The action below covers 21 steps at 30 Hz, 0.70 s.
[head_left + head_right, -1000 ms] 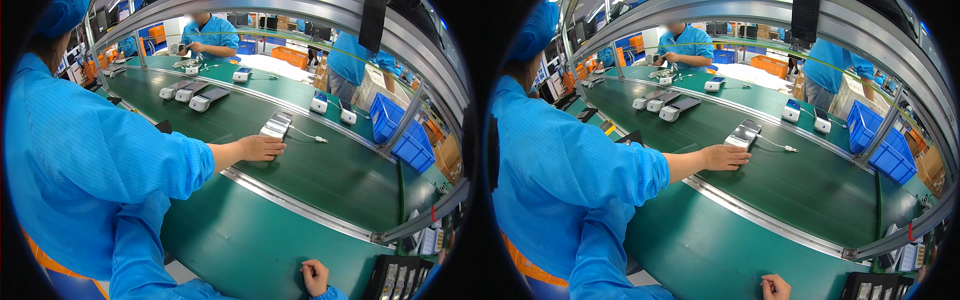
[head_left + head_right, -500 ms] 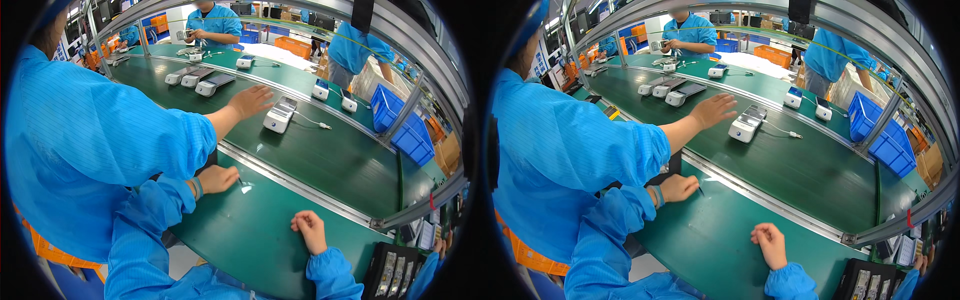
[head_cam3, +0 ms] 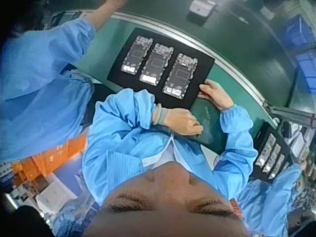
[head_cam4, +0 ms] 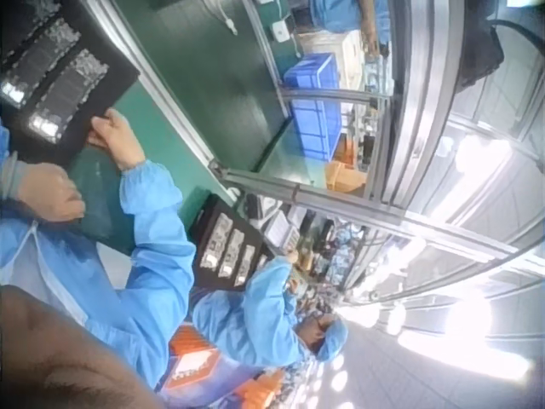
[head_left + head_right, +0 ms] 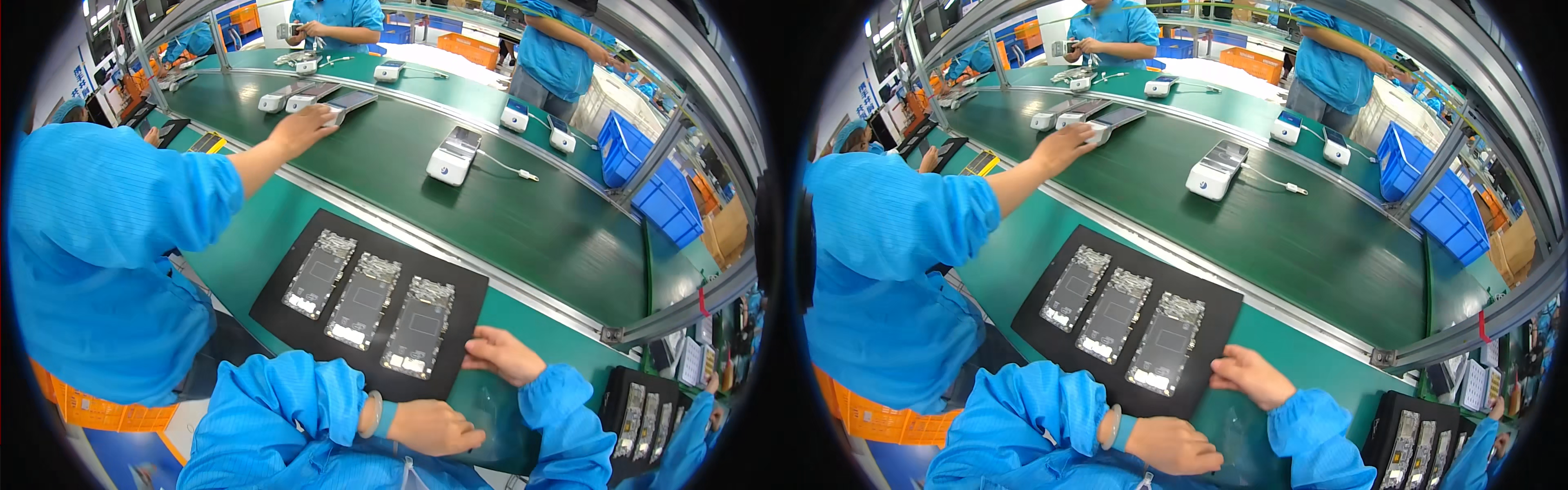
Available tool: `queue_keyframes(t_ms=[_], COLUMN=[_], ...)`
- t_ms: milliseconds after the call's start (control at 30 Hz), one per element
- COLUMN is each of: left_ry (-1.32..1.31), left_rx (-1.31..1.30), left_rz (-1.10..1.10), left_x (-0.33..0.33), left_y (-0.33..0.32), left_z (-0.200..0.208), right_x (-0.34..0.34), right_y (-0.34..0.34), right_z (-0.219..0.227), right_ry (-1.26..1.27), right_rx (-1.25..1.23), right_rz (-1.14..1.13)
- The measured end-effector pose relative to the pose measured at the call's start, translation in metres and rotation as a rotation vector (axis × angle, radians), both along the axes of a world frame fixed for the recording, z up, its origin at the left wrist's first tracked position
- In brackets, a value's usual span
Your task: Assembling internal components and applying protective films to electronic devices on a production line.
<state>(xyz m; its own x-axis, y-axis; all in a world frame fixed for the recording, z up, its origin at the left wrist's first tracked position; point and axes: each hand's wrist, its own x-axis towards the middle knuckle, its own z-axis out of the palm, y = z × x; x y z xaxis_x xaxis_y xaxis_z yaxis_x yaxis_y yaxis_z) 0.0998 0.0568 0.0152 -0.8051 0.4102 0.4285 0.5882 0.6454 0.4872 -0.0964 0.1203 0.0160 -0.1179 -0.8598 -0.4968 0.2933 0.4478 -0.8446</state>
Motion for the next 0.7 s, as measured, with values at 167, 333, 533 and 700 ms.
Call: queue_keyframes(t_ms=[167,333,533,700], left_ry=[0.122,0.019,-0.185,-0.124], left_rx=[0.105,0.36,0.739,1.017], left_rz=[0.021,0.247,0.715,0.762], left_x=[0.021,0.073,0.145,0.142], left_y=[0.011,-0.048,-0.105,-0.143], left_z=[0.01,0.048,0.054,0.02], right_x=[0.053,0.045,-0.051,-0.136], right_y=[0.015,0.03,0.061,0.058], right_z=[-0.004,0.001,0.01,0.005], right_ry=[-0.322,-0.17,0.256,0.906], right_rx=[0.039,-0.026,0.121,0.253], right_rz=[-0.206,-0.364,-0.291,-0.185])
